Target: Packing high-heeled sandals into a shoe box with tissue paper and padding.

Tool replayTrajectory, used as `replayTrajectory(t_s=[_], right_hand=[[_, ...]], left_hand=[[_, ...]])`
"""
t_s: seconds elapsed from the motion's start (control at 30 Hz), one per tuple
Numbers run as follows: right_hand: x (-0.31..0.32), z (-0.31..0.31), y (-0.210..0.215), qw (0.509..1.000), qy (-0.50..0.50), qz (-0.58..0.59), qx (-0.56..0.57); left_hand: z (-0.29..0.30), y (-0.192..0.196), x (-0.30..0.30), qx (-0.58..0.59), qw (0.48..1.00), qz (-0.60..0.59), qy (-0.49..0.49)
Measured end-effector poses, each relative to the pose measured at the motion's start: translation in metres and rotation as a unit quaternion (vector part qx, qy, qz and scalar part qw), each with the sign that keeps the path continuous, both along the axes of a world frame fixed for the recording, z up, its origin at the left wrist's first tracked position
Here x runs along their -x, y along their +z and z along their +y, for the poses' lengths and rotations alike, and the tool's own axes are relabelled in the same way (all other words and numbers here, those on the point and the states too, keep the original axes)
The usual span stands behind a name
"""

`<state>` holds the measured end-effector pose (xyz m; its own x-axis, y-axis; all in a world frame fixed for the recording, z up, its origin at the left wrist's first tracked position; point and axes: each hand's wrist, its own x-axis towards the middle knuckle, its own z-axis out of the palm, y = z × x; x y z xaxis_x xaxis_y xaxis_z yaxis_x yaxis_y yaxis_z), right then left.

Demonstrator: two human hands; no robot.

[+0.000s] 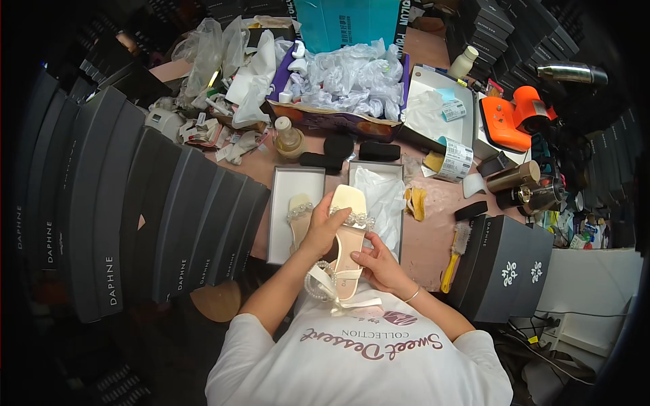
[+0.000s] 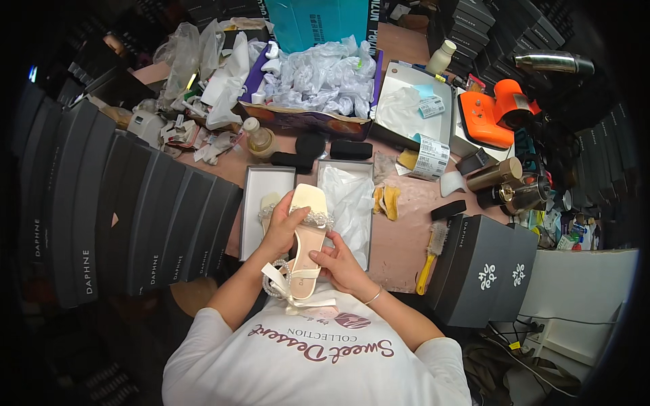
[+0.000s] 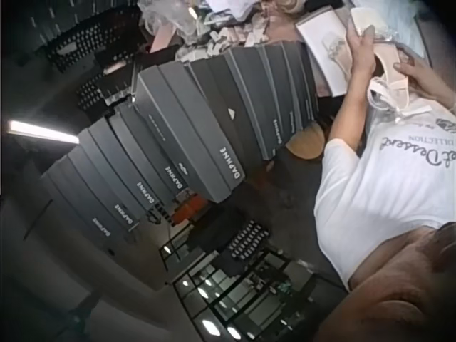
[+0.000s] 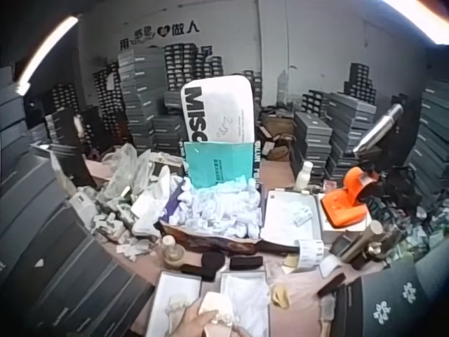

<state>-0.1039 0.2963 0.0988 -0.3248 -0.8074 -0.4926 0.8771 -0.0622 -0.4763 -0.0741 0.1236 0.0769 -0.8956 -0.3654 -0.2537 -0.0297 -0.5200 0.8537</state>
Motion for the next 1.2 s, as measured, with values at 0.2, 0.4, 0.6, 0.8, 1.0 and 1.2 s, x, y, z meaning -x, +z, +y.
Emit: replayTrajectory(t_s=[0.2, 0.4, 0.6, 0.8, 1.0, 1.2], right_hand=[[0.008, 0.001, 0.003, 0.999, 0.030, -0.002, -0.022], [0.058, 0.025, 0.018, 0.964, 0.200, 0.153, -0.087], [0.138, 0.005, 0.020, 0.947, 0.031, 0.293, -0.126], [0.220, -0.122, 0.041, 0.774, 0.157, 0.601, -0.121], [0.346, -0.169, -0.053, 0.284, 0.368, 0.836, -0.291], [0.358, -0.177, -0.078, 0.183, 0.312, 0.900, -0.243]], left_hand=[[0.009, -0.002, 0.011, -0.224, 0.970, -0.082, 0.037], [-0.008, -0.010, -0.014, -0.290, 0.948, -0.121, -0.039], [0.004, 0.001, -0.023, -0.183, 0.963, -0.151, -0.126], [0.005, -0.013, -0.018, -0.177, 0.968, -0.121, -0.134], [-0.017, -0.014, -0.017, -0.244, 0.954, -0.166, -0.060], [-0.016, -0.034, -0.006, -0.236, 0.957, -0.144, -0.093]])
